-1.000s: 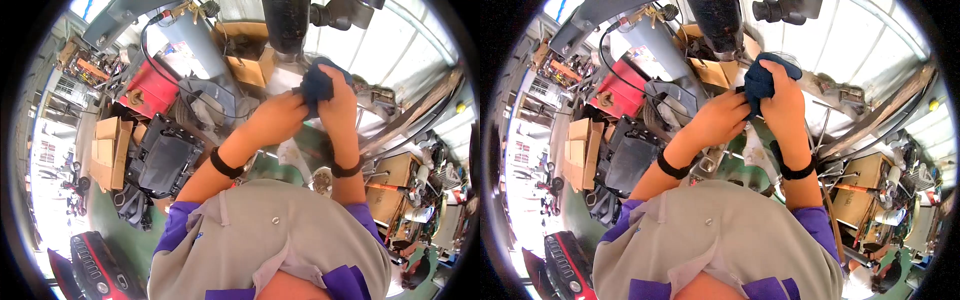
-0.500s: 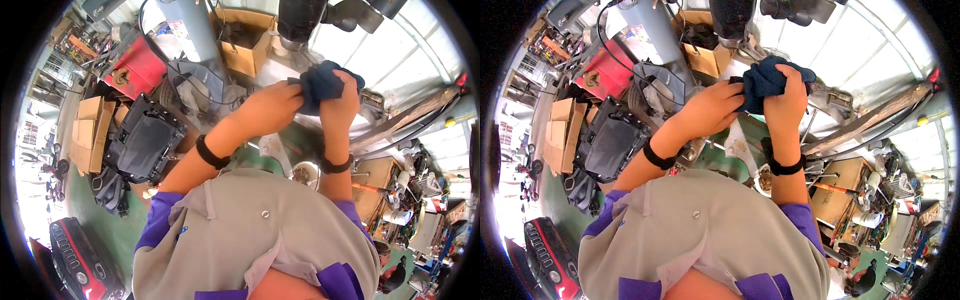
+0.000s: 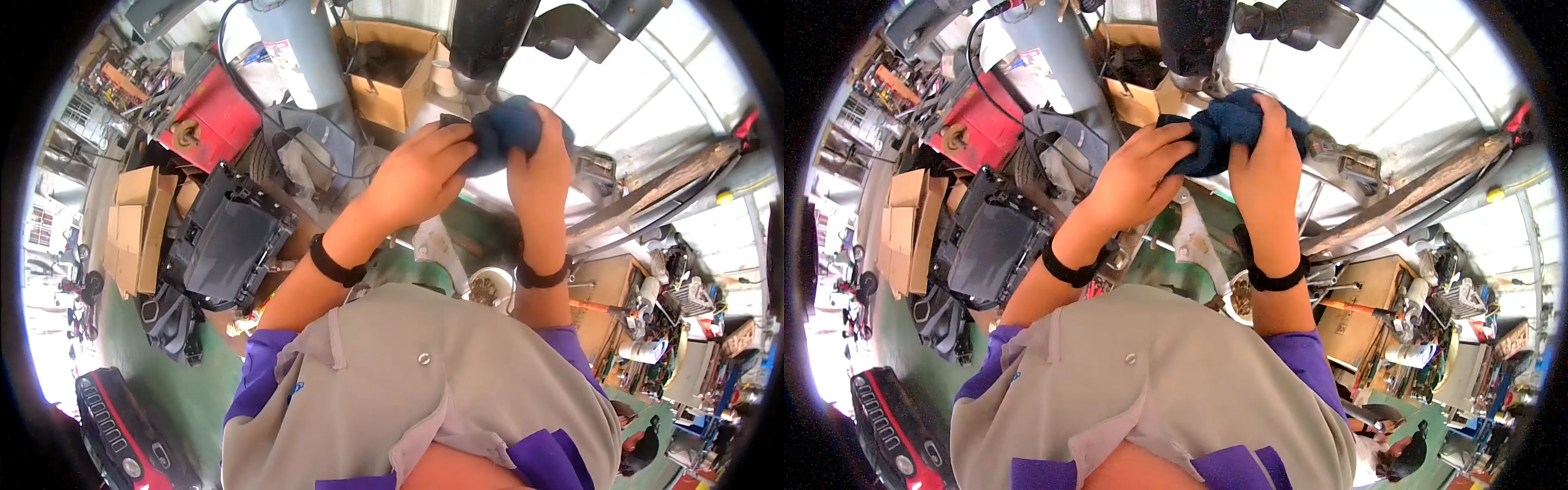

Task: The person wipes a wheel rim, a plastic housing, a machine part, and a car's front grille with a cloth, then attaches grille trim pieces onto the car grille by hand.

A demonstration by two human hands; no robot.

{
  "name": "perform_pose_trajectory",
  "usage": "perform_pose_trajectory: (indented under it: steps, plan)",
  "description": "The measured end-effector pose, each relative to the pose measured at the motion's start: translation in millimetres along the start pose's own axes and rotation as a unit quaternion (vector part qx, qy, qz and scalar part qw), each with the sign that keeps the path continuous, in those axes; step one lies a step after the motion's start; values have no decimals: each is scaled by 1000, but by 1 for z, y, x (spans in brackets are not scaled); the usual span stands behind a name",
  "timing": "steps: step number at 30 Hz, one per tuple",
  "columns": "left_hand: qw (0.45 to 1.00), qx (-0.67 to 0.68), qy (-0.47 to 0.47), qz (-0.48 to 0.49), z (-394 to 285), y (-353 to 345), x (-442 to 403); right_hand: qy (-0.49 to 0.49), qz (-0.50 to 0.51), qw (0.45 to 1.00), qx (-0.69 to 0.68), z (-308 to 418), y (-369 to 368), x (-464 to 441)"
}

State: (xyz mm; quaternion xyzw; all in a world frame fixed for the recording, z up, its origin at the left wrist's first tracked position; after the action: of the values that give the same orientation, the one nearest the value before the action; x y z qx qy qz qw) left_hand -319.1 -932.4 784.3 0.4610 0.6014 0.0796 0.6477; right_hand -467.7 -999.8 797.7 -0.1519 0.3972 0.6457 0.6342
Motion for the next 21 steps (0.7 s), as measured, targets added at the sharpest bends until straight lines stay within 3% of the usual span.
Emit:
perform_pose_trajectory:
  steps: [6,9,15,19,21]
  plan:
    - [999,-14,-30,-6,-20,-16,-11,-39,-18,999,-5,-18,8,11]
    - [997,-32,-69,-22,-32,-17,-17,-137,-40,986,-80,-33,12,13]
    - [992,-26,-122,-4,-47,-14,-21,-106,-42,958,-264,-53,15,11]
    - [982,-19,-183,50,-62,-24,-22,-217,-96,909,-344,-78,25,27]
    - [972,-10,-227,58,-70,-27,-19,-190,-126,842,-489,-94,31,39]
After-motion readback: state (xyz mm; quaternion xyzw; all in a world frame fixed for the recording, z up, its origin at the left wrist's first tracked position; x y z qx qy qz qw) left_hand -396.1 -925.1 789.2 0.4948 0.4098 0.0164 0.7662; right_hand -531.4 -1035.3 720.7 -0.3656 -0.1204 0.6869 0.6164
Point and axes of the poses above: each hand's wrist, its own x-axis away from the middle knuckle, its own y-axis out of the back of the hand, z = x × y, the point moved 7 cm from there along -x, towards the middle knuckle, and after that the axes turned 15 degrees about -x, right-handed, at the moved point
